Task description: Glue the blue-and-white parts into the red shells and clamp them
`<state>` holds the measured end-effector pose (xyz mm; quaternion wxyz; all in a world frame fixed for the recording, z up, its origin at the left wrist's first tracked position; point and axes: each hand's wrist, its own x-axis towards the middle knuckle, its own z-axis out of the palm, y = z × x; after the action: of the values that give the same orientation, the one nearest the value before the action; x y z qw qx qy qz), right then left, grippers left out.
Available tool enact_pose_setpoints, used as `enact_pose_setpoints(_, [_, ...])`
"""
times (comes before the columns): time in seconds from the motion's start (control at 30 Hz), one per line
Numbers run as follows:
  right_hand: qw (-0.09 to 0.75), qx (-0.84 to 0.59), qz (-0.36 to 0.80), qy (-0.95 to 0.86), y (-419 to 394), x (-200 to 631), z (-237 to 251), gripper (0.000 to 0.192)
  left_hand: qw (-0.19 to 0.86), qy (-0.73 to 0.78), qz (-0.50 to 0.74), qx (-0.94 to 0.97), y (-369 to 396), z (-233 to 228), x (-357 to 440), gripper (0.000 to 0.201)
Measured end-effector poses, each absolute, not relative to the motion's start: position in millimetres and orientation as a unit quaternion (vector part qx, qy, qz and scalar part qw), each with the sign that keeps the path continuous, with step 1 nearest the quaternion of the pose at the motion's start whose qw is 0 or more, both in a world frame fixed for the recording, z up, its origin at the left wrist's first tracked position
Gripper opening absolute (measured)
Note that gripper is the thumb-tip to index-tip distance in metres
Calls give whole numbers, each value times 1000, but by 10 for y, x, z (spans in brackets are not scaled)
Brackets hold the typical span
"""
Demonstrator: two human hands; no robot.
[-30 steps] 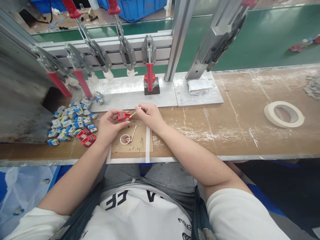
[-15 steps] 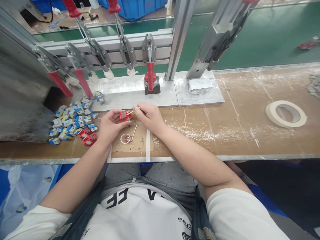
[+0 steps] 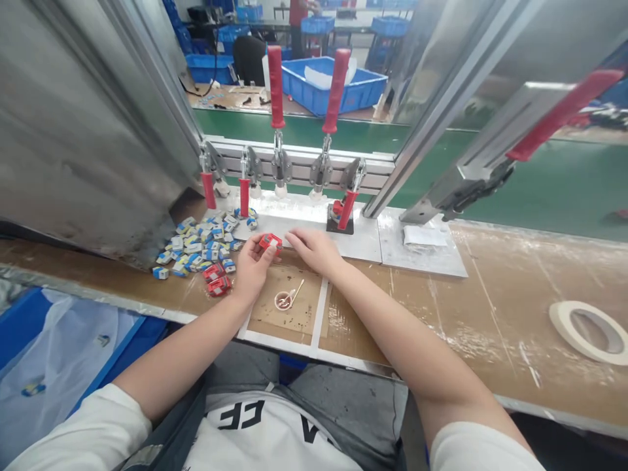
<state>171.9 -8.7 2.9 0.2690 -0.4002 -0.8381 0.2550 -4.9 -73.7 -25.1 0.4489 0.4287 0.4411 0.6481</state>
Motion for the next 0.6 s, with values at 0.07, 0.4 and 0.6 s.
enact_pose_setpoints(0.07, [237, -400, 242, -852, 206, 1435, 107, 31, 432, 429, 673, 419, -782, -209, -63, 54])
enact_pose_setpoints(0.4, [65, -406, 135, -901, 482, 670, 218, 40, 450, 439, 704, 330, -821, -227, -125, 59])
enact_pose_setpoints(0.6, [265, -425, 346, -794, 157, 1586, 156, 38, 499, 459, 658, 327, -733, -62, -63, 62])
